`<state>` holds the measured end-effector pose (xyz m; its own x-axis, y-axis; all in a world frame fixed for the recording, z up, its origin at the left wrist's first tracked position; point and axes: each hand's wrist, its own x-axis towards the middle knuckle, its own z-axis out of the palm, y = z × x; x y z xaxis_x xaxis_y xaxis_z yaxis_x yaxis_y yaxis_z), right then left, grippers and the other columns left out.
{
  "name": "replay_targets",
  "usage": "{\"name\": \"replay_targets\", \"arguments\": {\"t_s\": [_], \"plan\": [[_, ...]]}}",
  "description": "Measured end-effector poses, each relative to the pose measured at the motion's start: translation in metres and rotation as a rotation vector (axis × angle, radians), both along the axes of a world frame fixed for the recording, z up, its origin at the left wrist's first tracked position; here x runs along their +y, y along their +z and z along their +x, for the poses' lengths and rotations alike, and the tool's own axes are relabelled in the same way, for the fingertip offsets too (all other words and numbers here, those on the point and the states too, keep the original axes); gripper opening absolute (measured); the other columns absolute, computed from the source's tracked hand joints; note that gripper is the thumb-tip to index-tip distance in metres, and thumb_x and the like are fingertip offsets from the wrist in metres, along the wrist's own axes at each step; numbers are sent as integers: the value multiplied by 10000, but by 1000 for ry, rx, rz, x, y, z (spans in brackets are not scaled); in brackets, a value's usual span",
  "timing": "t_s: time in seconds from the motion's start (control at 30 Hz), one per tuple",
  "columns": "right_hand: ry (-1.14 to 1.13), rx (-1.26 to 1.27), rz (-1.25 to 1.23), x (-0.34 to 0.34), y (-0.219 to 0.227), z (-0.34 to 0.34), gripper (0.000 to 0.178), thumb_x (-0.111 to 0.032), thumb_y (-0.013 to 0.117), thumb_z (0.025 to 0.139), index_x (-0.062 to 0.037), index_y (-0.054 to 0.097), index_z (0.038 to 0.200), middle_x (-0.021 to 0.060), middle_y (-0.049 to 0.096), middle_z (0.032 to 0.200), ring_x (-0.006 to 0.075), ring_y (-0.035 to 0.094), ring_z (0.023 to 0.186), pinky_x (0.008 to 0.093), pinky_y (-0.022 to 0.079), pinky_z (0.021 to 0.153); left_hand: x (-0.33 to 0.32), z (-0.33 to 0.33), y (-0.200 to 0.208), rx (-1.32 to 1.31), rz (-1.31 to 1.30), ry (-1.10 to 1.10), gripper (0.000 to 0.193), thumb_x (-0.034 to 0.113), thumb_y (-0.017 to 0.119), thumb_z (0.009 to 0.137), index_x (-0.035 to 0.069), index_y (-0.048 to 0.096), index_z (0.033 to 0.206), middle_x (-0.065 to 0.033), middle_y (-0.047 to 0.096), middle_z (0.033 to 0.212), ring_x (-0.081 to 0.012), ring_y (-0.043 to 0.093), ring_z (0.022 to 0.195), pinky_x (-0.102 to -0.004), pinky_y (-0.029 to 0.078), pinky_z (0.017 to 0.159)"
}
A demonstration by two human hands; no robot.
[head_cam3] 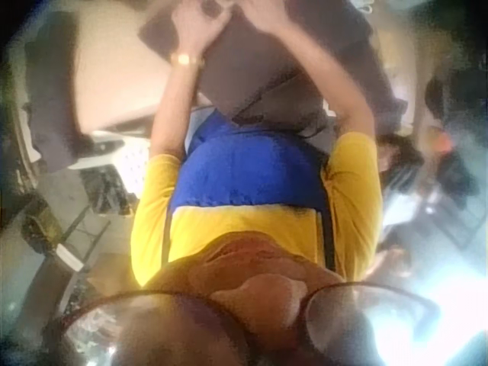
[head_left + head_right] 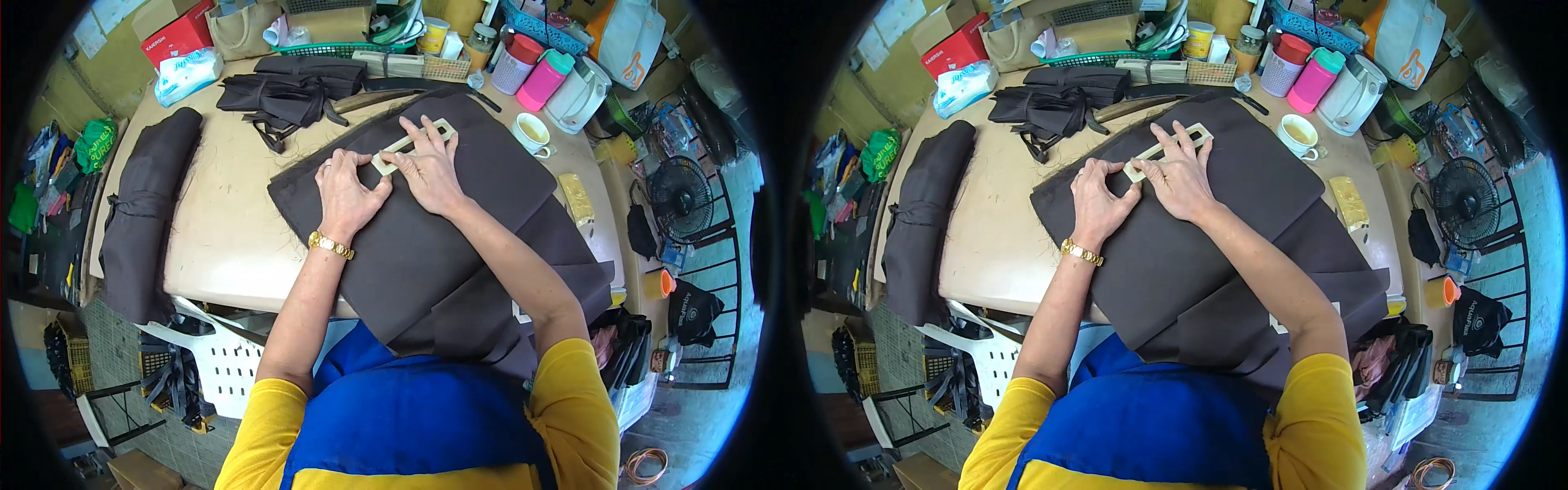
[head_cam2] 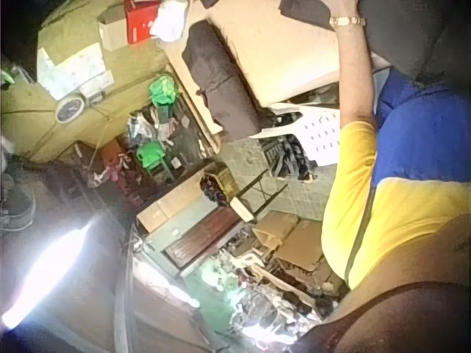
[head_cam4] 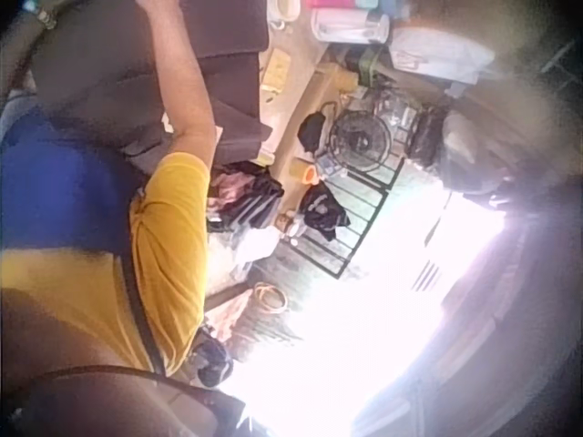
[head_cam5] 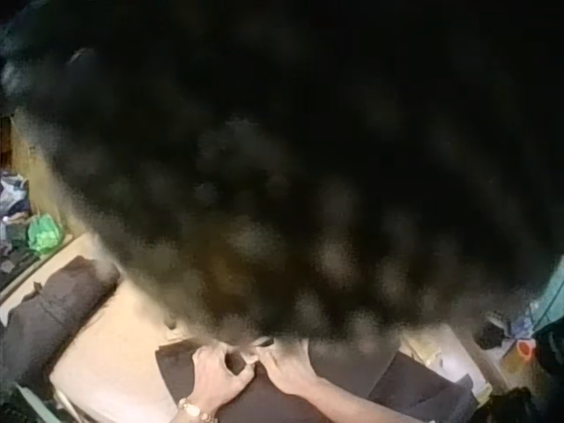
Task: The person handles a large piece of brown leather fabric on a workshop table, checking various attachments and then handling a small round piece of material.
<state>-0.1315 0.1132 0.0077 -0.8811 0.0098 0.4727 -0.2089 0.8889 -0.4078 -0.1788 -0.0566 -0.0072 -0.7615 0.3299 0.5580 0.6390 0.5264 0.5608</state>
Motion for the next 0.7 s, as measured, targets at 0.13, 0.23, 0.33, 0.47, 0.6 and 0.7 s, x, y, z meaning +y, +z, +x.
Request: {"name": "replay_targets", "arguments": {"t_s": [0.13,0.23,0.33,0.47,0.6,0.7], "plan": [[55,-18,92,0,5,4,481,-496,398,1006,-204,778,1040,102,391,1513,379,208,1444,699,-26,1104,0,0,-1,-3,6,3,394,266,764,684,32,649,979,-103,609,968,-280,587,981,-421,402,923],[56,7,170,8,13,6,456,-479,438,997,-182,783,1013,99,411,1496,377,231,1435,710,-4,1102,0,1,1,-2,-1,2,390,272,760,687,35,650,977,-102,605,974,-279,584,982,-417,399,925],[95,43,246,16,11,7,390,-442,479,990,-201,785,997,97,440,1468,373,259,1422,717,26,1099,-1,0,-1,-1,-1,4,382,273,757,692,38,651,973,-99,601,971,-277,582,983,-415,395,928],[-100,88,222,61,21,-1,403,-437,432,1010,-223,773,1037,114,434,1468,373,245,1426,714,38,1098,0,1,1,5,12,5,375,272,758,695,38,651,968,-93,594,951,-271,581,975,-412,393,931],[-243,99,281,85,6,-4,422,-459,411,1009,-225,745,1117,121,407,1488,376,209,1439,723,48,1097,1,1,1,-2,16,6,374,270,762,694,38,650,965,-90,590,939,-267,582,967,-409,393,933],[-222,41,351,84,-1,1,402,-448,448,997,-209,719,1172,116,384,1508,373,213,1441,722,46,1102,1,1,2,-7,11,14,372,267,763,694,37,650,964,-90,591,940,-269,583,966,-410,395,933]]}}
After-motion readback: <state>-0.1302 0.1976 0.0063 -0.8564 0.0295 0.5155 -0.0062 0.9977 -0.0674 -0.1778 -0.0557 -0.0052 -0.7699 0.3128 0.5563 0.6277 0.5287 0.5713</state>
